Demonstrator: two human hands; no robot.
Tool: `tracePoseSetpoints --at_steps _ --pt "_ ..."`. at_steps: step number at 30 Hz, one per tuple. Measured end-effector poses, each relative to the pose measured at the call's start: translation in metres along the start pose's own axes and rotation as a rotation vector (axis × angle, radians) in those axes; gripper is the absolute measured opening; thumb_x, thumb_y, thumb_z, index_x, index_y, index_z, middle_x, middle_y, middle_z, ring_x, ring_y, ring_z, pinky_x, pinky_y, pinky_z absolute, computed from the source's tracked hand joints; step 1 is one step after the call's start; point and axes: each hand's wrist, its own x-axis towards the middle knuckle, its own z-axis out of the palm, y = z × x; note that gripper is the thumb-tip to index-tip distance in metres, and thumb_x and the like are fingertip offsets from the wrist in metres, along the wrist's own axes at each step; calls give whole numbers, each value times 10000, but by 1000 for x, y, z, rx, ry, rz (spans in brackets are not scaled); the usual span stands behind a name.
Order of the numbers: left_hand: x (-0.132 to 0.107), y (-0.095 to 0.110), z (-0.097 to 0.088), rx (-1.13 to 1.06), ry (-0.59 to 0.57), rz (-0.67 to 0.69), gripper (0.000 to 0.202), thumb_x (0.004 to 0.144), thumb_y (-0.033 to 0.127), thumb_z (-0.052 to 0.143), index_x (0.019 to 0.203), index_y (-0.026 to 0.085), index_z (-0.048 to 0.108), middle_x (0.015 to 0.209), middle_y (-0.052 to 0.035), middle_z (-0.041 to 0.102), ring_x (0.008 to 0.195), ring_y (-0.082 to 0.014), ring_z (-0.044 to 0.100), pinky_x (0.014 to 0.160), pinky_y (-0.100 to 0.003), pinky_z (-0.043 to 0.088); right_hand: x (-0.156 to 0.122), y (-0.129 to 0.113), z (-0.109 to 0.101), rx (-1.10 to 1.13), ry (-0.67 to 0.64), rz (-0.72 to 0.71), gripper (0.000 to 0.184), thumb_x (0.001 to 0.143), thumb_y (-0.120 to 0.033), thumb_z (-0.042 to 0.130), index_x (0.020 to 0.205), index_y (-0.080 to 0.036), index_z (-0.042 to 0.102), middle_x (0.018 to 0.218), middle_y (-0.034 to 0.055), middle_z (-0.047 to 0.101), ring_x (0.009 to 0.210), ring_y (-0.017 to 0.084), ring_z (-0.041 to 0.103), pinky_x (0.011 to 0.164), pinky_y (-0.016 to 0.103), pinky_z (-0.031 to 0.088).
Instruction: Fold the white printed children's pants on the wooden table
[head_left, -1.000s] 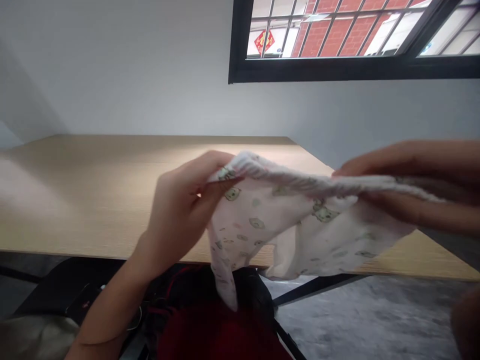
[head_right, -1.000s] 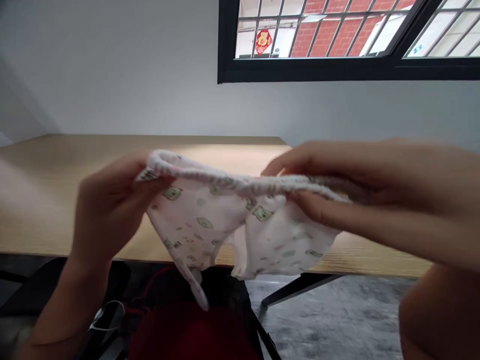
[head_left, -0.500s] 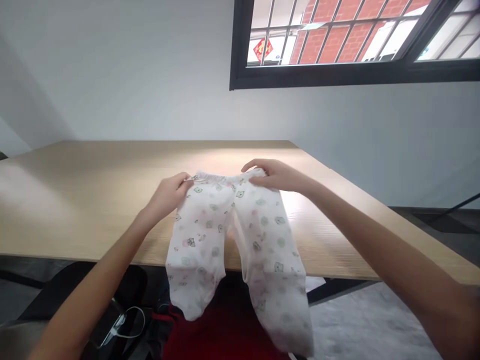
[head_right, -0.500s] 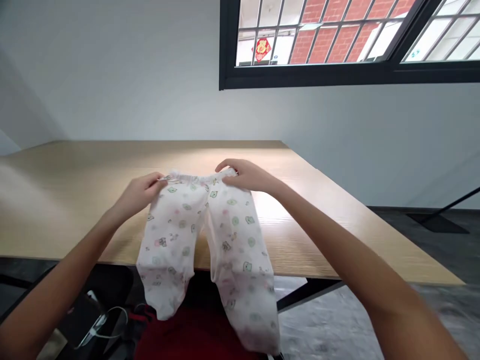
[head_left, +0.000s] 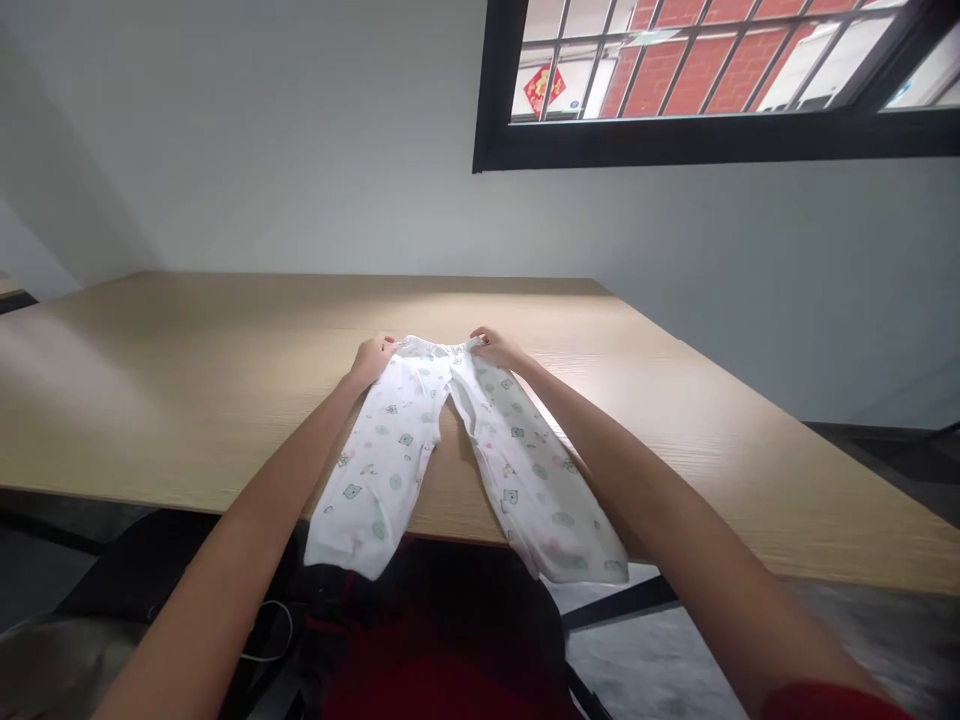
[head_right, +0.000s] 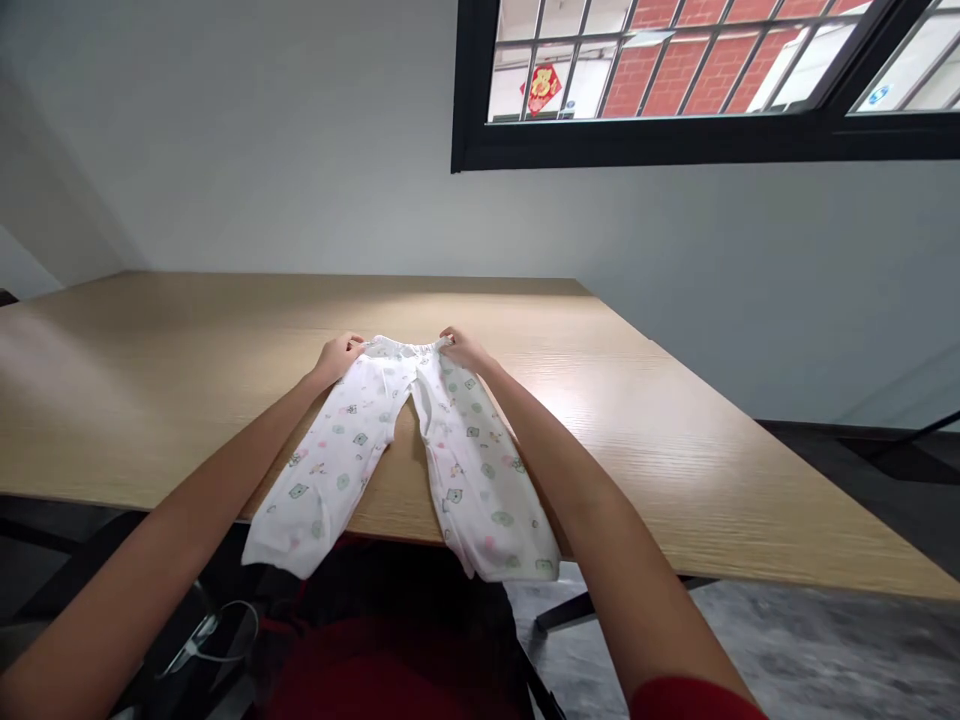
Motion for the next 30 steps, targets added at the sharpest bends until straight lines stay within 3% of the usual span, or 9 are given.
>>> tracePoseSetpoints --at_steps 5,8,12,15,19,22,25,28,30 --pt "1 0 -9 6 19 9 345 875 342 481 1153 137 479 1066 -82 550 901 -179 565 786 -378 485 4 -6 3 -56 14 9 412 827 -146 400 1232 -91 450 1141 157 519 909 221 536 766 311 440" --pt "-22 6 -18 34 -6 107 377 880 279 454 1224 126 431 1149 -115 530 1022 -206 520 892 -384 418 -7 -15 0 -101 2 -27 449 838 -142 400 1278 -52 400 1216 208 461 1004 281 504 844 389 419" --pt "-80 13 -27 76 -110 319 334 875 268 416 1178 165 510 1261 -75 495 1171 -229 413 1031 -388 264 -50 -44 6 -159 -45 -383 414 901 -211 340 1295 -103 408 1319 144 388 1229 273 319 1026 418 268" --pt "-114 12 -28 90 -250 443 343 891 343 378 1166 210 535 1212 -37 548 1093 -200 495 969 -333 355 -84 -72 27 -100 -307 -659 421 942 -309 268 1324 -175 382 1348 68 380 1247 225 318 1035 395 281" --pt "-135 10 -25 130 -349 507 420 925 363 265 1239 183 478 1303 -65 474 1183 -208 443 994 -340 344 -78 -88 63 -129 -522 -870 427 953 -325 245 1354 -215 338 1394 16 321 1292 195 254 1064 374 237" --pt "-168 11 -29 174 -394 556 459 928 378 261 1361 228 298 1430 -22 280 1321 -209 241 1096 -397 182 -35 -80 79 -262 -448 -851 430 921 -281 341 1329 -154 380 1395 68 313 1296 227 246 1066 402 214" --pt "-223 10 -40 219 -410 567 499 932 360 275 1401 300 114 1452 32 184 1341 -185 169 1114 -391 156 2 -74 85 -325 -338 -715 445 909 -267 346 1330 -127 380 1405 73 292 1308 218 215 1085 372 180" --pt "-268 6 -56 213 -393 510 513 924 330 319 1395 341 116 1439 58 213 1327 -182 220 1107 -383 202 14 -79 80 -260 -357 -585 447 913 -280 337 1333 -136 384 1400 59 305 1301 209 234 1089 350 183" --pt "-278 6 -65 179 -399 429 449 924 326 311 1366 363 237 1410 72 295 1296 -179 303 1086 -374 262 10 -86 66 -196 -434 -504 441 920 -351 334 1297 -151 443 1355 64 381 1247 234 335 1052 367 266"
